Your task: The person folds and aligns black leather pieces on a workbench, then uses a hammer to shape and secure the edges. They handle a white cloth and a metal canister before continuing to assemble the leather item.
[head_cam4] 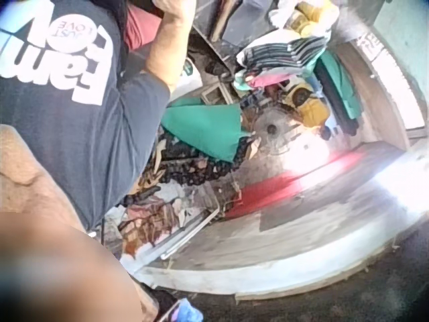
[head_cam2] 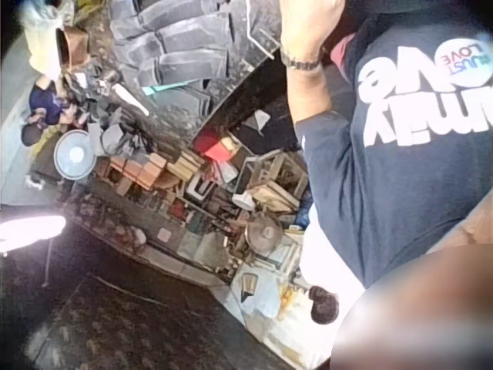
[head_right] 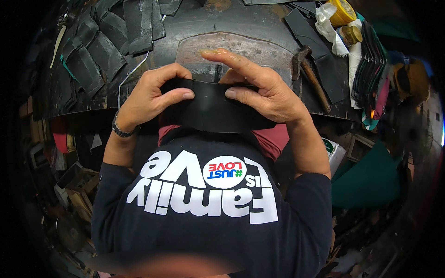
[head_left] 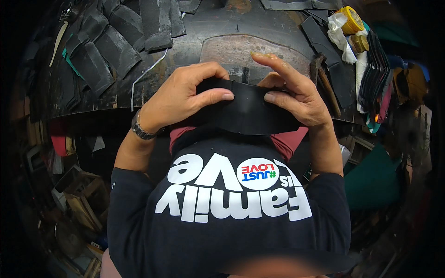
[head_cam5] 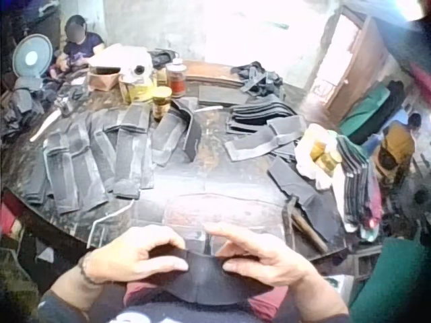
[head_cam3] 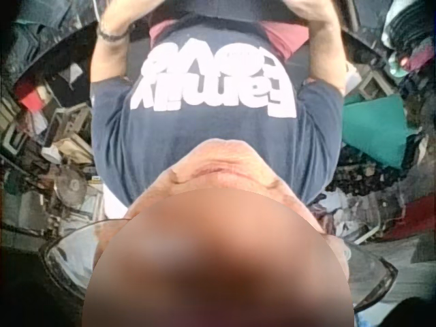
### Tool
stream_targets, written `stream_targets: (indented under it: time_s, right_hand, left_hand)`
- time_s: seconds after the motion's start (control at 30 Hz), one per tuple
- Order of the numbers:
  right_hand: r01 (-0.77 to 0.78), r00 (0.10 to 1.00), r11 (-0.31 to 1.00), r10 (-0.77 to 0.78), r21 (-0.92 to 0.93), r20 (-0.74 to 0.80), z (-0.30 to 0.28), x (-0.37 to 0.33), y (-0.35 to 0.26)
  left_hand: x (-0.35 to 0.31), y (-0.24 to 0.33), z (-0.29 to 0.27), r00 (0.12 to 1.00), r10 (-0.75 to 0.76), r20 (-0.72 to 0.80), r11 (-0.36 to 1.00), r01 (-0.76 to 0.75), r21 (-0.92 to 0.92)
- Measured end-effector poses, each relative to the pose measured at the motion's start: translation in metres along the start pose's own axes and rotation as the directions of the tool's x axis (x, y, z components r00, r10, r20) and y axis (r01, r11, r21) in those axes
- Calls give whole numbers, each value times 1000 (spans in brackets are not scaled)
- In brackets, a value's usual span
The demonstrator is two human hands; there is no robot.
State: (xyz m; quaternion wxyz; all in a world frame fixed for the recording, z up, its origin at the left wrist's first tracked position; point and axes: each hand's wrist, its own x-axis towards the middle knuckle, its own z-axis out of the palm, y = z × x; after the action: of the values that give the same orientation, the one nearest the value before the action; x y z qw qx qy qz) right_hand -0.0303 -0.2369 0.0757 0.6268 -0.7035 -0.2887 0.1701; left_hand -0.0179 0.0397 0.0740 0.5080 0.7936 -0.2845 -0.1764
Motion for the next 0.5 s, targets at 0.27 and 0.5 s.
stream_targets:
  time_s: [0.27, 0.5]
  right_hand:
    - [-329, 943, 778, 248, -535, -220, 1, 4, -6]
    - [-445, 895, 802, 401, -399, -194, -16, 14, 19]
  left_hand:
    - [9, -9, 7, 980, 52, -191, 993, -30, 115]
    - [28, -31, 12, 981, 7, -193, 974, 37, 224]
